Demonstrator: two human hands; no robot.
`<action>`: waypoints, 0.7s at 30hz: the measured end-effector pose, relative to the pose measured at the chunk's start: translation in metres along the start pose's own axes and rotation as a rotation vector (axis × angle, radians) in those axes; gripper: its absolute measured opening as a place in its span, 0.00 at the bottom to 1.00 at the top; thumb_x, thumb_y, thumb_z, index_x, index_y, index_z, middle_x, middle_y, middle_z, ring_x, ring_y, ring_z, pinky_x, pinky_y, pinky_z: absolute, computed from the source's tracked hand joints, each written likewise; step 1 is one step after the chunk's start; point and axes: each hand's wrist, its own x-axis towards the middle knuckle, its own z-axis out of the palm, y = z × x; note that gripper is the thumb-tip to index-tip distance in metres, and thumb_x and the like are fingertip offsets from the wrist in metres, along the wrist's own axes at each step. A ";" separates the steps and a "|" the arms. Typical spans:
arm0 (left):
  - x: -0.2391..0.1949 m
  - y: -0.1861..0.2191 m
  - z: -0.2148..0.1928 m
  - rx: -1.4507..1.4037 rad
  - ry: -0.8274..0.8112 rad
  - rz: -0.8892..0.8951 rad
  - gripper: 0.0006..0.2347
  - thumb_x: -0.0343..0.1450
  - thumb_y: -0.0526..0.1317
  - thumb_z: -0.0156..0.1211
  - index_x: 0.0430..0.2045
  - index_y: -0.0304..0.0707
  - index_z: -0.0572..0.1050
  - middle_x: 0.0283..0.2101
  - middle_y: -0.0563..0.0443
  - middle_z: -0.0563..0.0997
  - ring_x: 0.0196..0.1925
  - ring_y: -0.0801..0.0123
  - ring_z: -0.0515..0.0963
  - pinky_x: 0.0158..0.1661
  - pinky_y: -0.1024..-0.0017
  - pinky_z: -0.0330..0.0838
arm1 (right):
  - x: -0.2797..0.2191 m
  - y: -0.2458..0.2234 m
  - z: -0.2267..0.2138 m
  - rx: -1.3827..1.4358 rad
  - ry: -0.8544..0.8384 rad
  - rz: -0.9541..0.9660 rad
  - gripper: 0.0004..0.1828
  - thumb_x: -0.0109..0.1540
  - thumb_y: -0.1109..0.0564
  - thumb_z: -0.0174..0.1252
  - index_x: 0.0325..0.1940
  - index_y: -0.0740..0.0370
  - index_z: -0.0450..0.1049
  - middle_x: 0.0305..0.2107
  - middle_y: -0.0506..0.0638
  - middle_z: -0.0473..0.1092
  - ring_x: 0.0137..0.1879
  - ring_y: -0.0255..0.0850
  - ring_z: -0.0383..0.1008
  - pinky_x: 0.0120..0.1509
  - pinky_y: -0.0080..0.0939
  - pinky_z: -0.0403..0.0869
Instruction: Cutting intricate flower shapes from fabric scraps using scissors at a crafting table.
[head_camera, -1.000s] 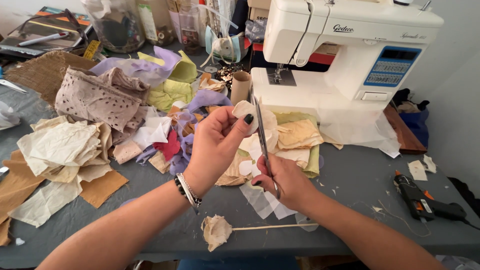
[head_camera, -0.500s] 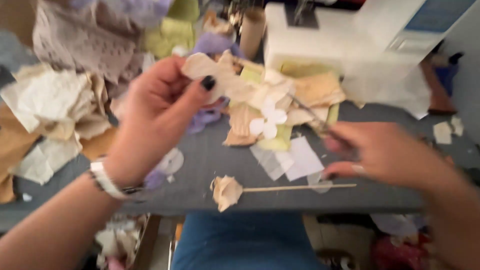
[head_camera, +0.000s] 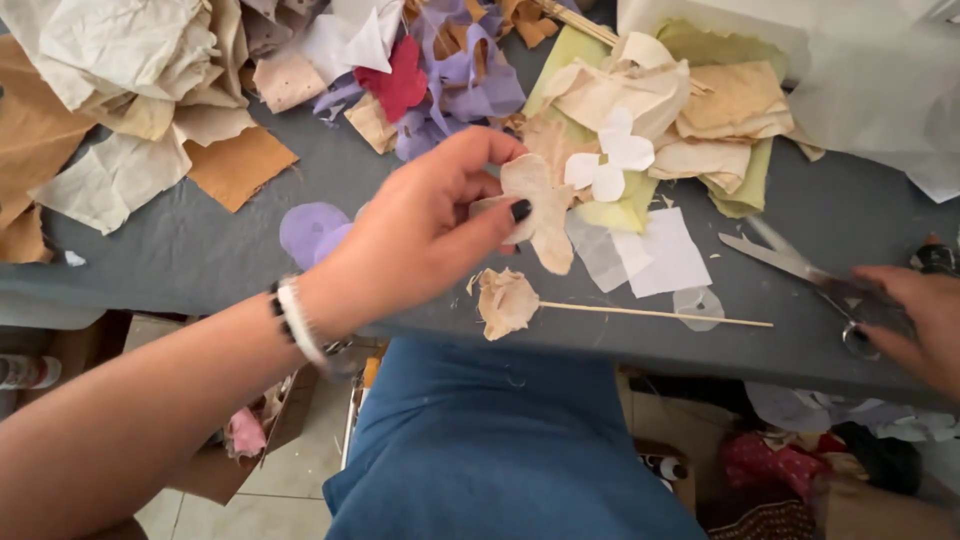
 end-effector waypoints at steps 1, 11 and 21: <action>0.006 -0.006 0.000 0.002 -0.003 0.004 0.11 0.75 0.40 0.54 0.50 0.43 0.67 0.28 0.60 0.81 0.36 0.78 0.90 0.33 0.78 0.76 | 0.000 -0.035 -0.028 0.000 0.002 0.004 0.42 0.51 0.53 0.70 0.71 0.54 0.70 0.58 0.51 0.76 0.60 0.47 0.79 0.64 0.46 0.76; 0.026 -0.046 -0.006 0.391 0.011 -0.136 0.03 0.68 0.36 0.53 0.24 0.45 0.71 0.21 0.61 0.74 0.23 0.72 0.69 0.31 0.72 0.65 | 0.041 -0.283 -0.144 0.147 0.559 -0.496 0.12 0.64 0.49 0.65 0.52 0.45 0.80 0.46 0.39 0.77 0.50 0.34 0.77 0.54 0.41 0.66; 0.029 -0.013 -0.011 0.154 0.044 -0.043 0.07 0.70 0.33 0.57 0.36 0.44 0.82 0.28 0.63 0.83 0.26 0.82 0.75 0.29 0.79 0.69 | 0.028 -0.243 -0.167 0.320 0.828 -0.251 0.07 0.66 0.61 0.73 0.48 0.55 0.85 0.37 0.49 0.80 0.41 0.41 0.75 0.39 0.38 0.73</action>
